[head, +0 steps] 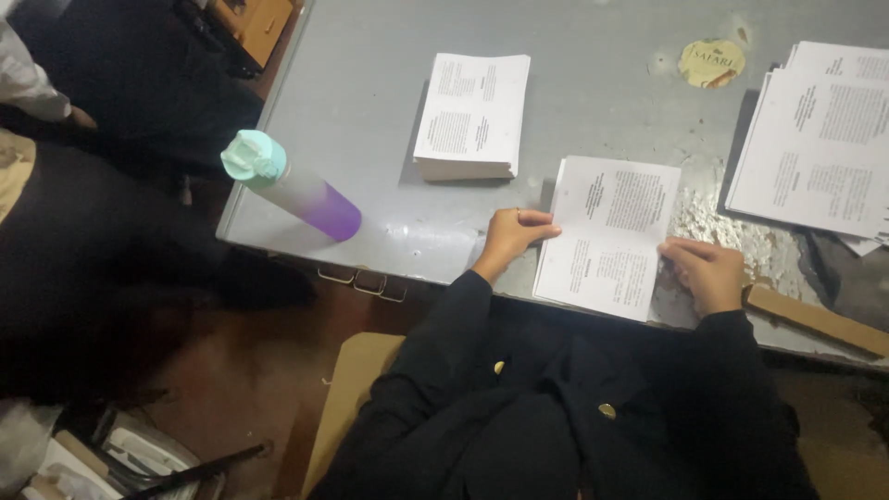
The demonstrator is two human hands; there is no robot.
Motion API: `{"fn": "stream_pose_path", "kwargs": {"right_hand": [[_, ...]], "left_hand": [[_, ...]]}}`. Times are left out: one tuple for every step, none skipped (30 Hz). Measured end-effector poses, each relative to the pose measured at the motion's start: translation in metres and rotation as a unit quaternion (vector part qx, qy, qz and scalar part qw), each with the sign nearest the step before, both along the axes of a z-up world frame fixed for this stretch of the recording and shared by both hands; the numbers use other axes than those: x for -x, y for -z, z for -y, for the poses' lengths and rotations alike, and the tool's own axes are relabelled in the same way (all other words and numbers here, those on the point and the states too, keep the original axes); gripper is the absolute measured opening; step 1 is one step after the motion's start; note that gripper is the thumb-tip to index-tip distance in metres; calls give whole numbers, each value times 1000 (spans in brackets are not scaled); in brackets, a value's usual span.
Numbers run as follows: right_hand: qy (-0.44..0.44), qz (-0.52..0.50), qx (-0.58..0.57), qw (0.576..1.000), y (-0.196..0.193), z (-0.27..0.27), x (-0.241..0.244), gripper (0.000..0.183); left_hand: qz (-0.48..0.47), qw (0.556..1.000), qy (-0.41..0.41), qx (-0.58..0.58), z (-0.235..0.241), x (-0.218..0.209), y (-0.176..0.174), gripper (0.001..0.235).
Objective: Folding printed paper sheets and stacking them on a table
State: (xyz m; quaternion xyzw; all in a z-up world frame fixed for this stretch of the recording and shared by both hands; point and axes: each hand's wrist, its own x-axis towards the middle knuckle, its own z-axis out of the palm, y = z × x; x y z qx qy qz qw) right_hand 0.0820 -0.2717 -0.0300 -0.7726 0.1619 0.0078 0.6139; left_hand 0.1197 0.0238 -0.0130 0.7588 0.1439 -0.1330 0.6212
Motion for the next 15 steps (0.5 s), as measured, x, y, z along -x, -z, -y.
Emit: {"fn": "stream_pose_path", "kwargs": {"right_hand": [[2,-1,0,1000,2,0,-3,22],[3,-5,-7,1000,4,0,-2,23],[5,-8,-14,1000,7,1,-2,23],[7,-15,-14,1000,5,-1,-2,23],[5,-5,-15,1000,3,-3,-1,23],[2,6,-14,1000,1,-3,-1,24],[3,1,-12,1000,0,-2,4,24],[10,-11,-4,1000,-1,-4,2,22],[17,-22,3,1000,-3,-5,1,20],[16,-20,3,1000,-1,-5,-1,20],[16,-10,-18,1000,2,-4,-3,19],[16,-2,-38,999,5,-3,-2,19],[17,-2,-38,999,6,-3,-3,19],[17,2,-38,999,8,-3,-4,18],[17,7,-37,999,9,-2,-4,18]], "left_hand": [[-1,1000,2,0,-1,-3,-1,42],[-11,1000,-1,2,-1,-1,0,42],[-20,1000,-4,4,-1,-1,1,42],[-26,1000,-2,4,-2,-1,0,42],[-25,1000,3,0,-3,-1,-1,42],[-22,1000,6,-2,-2,-2,-2,43],[-27,1000,7,0,-1,1,4,43],[-17,1000,9,12,-3,-2,7,42],[-7,1000,10,24,-4,-5,10,41],[-5,1000,10,23,-4,-5,10,41],[-1,999,8,47,-5,-5,10,38],[1,997,8,72,-4,-2,12,36],[0,997,9,72,-4,-3,9,36],[-5,998,7,67,-4,-3,7,34],[-9,998,6,61,-4,-2,5,32]]}}
